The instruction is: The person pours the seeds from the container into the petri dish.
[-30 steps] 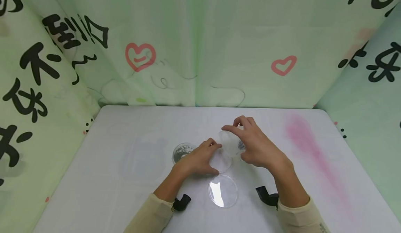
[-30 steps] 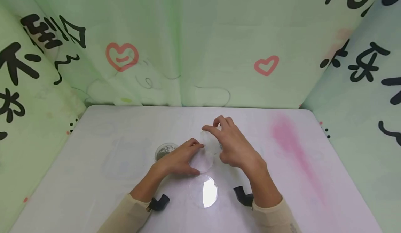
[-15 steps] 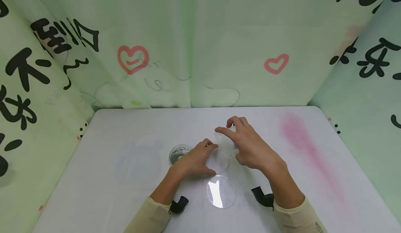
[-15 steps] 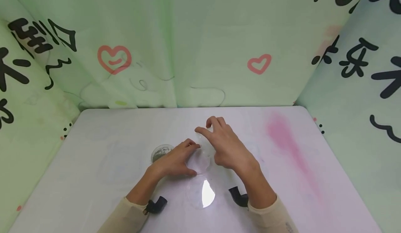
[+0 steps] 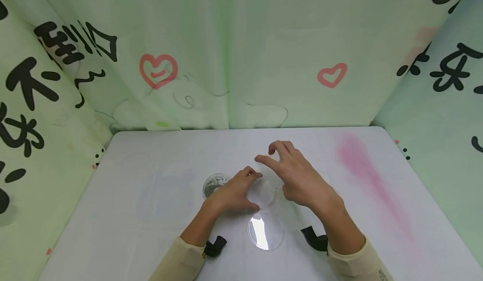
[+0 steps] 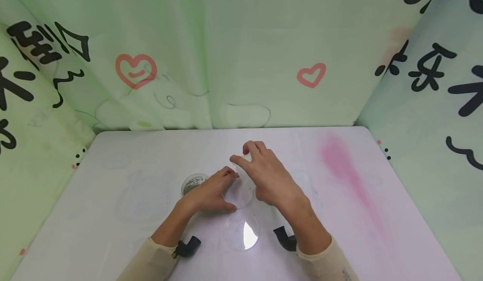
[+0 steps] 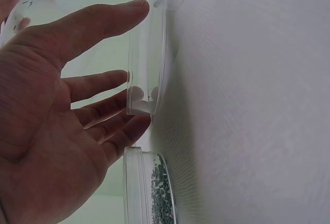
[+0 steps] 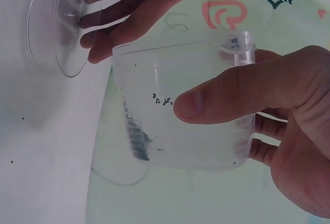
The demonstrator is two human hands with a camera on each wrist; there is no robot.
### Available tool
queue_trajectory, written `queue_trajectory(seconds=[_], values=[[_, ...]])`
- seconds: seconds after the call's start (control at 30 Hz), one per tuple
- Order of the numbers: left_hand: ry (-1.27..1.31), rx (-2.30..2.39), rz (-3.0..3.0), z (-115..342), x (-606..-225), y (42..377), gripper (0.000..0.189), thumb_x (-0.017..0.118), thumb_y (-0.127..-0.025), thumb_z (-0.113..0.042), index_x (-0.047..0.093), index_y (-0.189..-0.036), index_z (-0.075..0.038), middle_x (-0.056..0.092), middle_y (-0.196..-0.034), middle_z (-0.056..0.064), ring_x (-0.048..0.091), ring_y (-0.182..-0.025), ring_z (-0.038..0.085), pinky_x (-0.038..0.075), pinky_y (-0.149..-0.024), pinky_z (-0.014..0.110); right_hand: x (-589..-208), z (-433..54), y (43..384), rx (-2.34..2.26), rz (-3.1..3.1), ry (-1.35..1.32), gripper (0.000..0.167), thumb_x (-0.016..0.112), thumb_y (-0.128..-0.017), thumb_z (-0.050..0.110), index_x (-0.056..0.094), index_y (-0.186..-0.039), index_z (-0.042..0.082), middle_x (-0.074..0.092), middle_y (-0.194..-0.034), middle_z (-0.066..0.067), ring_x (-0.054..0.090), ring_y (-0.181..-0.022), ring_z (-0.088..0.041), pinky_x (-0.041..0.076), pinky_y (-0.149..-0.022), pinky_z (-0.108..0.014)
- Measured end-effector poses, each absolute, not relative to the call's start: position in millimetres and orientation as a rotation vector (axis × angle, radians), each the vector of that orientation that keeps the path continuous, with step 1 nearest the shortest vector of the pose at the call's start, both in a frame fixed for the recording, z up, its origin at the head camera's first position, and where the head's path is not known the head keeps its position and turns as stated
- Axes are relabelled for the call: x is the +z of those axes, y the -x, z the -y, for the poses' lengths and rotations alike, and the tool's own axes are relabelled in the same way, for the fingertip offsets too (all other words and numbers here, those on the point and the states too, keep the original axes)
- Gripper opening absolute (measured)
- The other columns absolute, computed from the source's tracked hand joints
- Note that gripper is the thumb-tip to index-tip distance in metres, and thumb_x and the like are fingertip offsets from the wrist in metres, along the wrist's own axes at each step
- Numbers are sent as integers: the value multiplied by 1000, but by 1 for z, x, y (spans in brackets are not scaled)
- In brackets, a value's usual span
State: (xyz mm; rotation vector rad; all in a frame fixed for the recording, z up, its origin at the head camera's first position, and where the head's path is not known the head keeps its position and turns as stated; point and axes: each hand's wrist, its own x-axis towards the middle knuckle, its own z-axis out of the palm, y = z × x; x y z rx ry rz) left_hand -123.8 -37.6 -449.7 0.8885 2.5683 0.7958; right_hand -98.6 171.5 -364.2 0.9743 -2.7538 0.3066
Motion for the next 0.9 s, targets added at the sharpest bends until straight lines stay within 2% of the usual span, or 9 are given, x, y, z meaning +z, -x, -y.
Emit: queue_trajectory(seconds=[0.2,0.43,0.63,0.9], values=[[-895,792,-2568,38,-449,125,82,89,-83,-26,50,-152,-5,50,-140,8,52,-127,22,50,-108,36,-365,-168,97,257,2697,-1017,88,56,-64,-30,64,-136,21,50,-129,-12,47,-131,-34,51,-93,-45],[-914,798,-2570,38,-451,126,80,90,-82,-25,51,-149,-2,50,-137,10,52,-124,23,50,-107,37,-366,-165,95,235,2652,-1034,86,64,-64,-30,65,-134,21,52,-128,-12,48,-130,-34,53,-89,-45],[-920,792,-2567,38,-452,123,79,90,-82,-26,53,-148,-3,50,-136,7,52,-123,21,50,-105,34,-367,-165,93,210,2650,-1037,86,65,-64,-29,64,-136,21,52,-129,-12,48,-130,-34,53,-90,-44],[-917,789,-2585,39,-451,124,81,90,-82,-27,52,-149,-4,50,-138,7,52,-125,21,49,-107,35,-367,-164,94,193,2615,-1033,87,68,-63,-29,64,-134,20,52,-129,-12,49,-129,-34,53,-90,-44]])
